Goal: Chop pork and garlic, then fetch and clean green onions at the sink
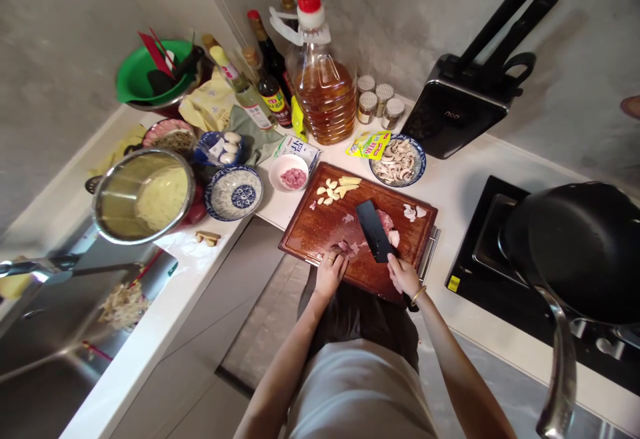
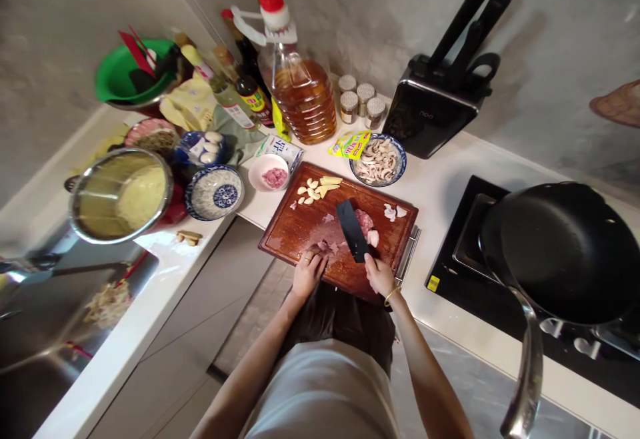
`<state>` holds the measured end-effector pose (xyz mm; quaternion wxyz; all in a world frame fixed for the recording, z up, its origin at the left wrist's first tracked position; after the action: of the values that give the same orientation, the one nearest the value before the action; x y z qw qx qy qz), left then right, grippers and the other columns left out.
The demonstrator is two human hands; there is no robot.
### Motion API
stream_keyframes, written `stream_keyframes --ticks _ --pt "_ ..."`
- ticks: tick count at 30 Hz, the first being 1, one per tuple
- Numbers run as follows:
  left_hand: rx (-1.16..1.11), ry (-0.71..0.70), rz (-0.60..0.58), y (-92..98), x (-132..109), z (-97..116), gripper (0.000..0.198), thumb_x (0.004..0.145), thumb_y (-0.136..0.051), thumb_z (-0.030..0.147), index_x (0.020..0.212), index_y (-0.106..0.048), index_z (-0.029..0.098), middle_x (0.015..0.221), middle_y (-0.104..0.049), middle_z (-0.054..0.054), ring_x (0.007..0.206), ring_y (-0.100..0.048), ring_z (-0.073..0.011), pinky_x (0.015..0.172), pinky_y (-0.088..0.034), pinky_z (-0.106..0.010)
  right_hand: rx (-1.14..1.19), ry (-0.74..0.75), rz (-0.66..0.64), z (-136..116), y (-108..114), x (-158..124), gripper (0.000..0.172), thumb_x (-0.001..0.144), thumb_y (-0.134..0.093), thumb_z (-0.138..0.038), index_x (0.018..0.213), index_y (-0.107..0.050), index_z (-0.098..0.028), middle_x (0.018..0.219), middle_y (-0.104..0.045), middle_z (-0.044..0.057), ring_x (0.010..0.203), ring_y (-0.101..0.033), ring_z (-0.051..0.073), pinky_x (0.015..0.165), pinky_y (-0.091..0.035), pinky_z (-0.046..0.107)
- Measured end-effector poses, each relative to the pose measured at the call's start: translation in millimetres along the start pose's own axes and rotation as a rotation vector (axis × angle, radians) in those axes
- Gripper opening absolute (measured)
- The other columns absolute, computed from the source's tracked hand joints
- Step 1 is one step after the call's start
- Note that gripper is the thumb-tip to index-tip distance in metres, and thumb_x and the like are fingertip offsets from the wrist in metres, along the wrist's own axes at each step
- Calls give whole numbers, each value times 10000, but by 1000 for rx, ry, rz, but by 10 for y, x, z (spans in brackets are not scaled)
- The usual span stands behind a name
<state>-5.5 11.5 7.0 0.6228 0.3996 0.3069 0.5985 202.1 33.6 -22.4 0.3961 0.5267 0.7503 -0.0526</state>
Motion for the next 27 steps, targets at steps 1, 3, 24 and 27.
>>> stream_keyframes --ticks 1,3,24,27 --pt "-7 2 -2 1 -7 -5 210 844 -478 225 1047 -528 209 1044 -558 -76 1080 -484 -195 930 -422 -375 12 -12 -2 6 32 1 660 799 -136 -669 627 -531 -169 348 -423 -39 259 -367 96 315 -293 204" --pt "-18 25 6 10 -25 -26 229 834 -502 252 1056 -523 201 1045 -551 -84 1070 -489 -197 914 -432 -369 -31 1 5 -14 79 -28 665 819 -130 -643 668 -562 -159 384 -475 -15 302 -425 108 355 -335 211" --pt "25 -34 -27 -161 35 21 202 850 -452 198 1017 -565 193 1037 -586 -83 1062 -500 -207 911 -434 -386 -758 57 50 -265 -324 -334 499 896 -253 -471 878 -618 -132 688 -665 126 602 -628 181 536 -379 230" --pt "29 -13 -52 -133 27 16 214 848 -456 191 1033 -563 198 1033 -588 -78 1070 -493 -205 916 -430 -374 -633 90 10 -273 -238 -166 505 888 -252 -494 865 -630 -161 730 -671 103 663 -630 171 592 -389 229"
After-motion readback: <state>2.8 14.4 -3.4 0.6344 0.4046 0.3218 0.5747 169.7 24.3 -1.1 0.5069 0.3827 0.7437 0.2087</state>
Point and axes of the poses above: each hand's wrist, its own x-axis towards the middle knuckle, its own y-axis out of the back of the hand, z = x × y, the point moved 5 cm from there along x, towards the middle knuckle
